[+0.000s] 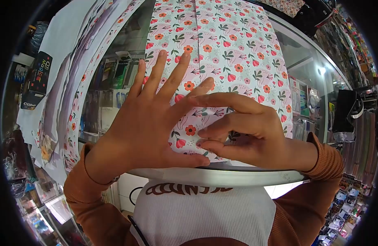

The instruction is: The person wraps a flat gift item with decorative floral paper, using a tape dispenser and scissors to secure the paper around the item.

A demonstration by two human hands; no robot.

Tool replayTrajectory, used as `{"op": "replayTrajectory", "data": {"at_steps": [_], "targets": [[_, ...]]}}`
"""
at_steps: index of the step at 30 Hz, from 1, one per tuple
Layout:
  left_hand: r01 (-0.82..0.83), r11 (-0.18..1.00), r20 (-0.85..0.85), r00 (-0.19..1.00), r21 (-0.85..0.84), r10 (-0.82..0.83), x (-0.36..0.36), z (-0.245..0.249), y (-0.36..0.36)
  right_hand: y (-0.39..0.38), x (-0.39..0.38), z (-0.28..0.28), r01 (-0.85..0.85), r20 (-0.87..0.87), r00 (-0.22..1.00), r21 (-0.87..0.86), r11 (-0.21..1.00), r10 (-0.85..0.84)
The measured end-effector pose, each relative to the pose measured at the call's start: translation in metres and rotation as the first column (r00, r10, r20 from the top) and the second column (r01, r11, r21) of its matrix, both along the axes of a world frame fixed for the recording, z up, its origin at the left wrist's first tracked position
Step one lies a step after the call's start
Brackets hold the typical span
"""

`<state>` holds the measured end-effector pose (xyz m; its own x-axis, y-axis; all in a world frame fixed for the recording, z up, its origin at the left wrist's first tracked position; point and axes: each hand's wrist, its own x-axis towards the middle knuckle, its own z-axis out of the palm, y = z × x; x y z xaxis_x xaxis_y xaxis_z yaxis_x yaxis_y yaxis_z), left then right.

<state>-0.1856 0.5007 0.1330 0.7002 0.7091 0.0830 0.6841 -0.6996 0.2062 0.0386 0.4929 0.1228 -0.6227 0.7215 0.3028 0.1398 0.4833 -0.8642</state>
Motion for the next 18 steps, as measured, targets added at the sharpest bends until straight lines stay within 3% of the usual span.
{"op": "replayTrajectory", "data": {"at_steps": [18], "targets": [[-0.02, 1.0, -0.062, 0.998, 0.021, 0.021, 0.003, 0.002, -0.001, -0.009, 0.001, 0.008, -0.132, 0.211, 0.977, 0.453, 0.882, 0.038]]}}
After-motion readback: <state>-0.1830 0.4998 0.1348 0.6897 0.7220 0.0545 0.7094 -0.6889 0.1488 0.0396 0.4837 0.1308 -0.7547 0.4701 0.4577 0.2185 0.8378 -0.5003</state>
